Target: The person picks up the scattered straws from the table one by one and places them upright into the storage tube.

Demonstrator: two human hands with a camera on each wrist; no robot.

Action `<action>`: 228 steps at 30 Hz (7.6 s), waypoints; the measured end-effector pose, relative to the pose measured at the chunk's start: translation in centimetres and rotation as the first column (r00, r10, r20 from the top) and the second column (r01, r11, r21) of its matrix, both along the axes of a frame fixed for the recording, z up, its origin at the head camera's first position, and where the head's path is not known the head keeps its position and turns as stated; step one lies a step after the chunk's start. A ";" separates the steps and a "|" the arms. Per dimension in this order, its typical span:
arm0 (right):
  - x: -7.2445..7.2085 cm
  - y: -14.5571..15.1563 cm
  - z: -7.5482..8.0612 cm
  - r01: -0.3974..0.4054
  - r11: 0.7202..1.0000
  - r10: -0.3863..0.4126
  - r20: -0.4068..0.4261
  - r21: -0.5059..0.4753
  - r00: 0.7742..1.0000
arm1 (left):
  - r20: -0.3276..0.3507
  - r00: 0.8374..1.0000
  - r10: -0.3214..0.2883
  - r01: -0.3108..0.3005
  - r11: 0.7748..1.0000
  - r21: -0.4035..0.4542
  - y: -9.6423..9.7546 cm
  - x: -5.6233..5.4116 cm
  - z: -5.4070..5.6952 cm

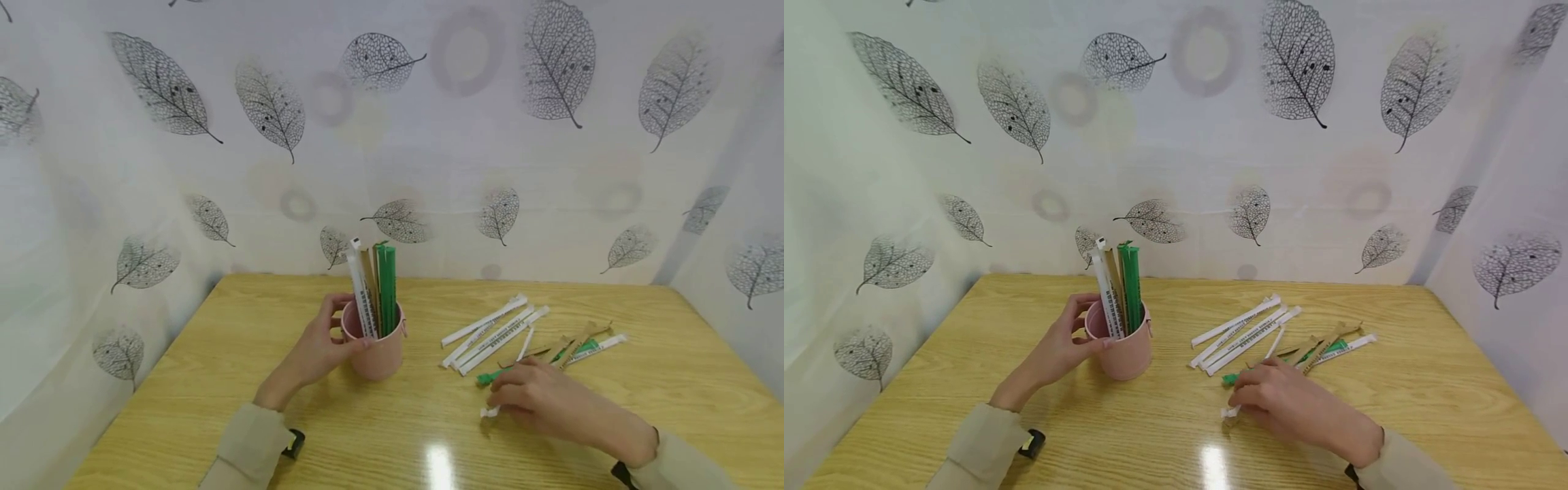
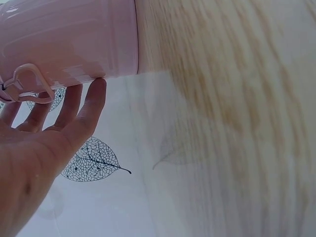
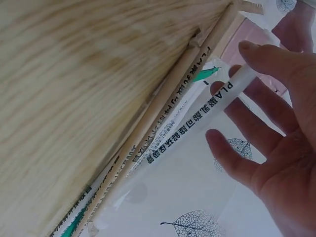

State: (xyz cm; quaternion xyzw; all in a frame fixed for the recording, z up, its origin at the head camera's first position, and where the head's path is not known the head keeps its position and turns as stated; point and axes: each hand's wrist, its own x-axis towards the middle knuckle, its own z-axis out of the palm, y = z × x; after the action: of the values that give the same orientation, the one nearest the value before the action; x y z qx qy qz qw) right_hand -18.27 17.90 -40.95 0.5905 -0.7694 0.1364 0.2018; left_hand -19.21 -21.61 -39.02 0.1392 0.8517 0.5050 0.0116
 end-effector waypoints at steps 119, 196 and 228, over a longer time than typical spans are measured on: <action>-6.1 -10.7 5.8 0.173 0.909 0.031 0.477 -0.378 0.879 | 0.012 1.000 -0.002 0.003 1.000 -0.012 -0.1 -0.3 -0.4; -4.5 -4.9 6.2 -0.152 0.921 0.184 0.058 -0.358 0.981 | -0.007 1.000 -0.016 0.016 1.000 -0.012 -0.3 -0.4 -0.5; -7.2 -10.5 13.0 0.108 0.600 0.161 0.252 -0.793 0.954 | 0.004 1.000 0.003 -0.003 1.000 -0.016 -0.1 -0.3 -0.4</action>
State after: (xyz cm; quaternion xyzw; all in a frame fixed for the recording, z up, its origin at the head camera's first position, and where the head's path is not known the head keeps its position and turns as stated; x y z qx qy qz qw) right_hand -25.46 7.37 -27.96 0.4215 -0.6389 0.5561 0.3241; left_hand -19.52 -21.76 -39.39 0.1370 0.8559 0.4984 0.0138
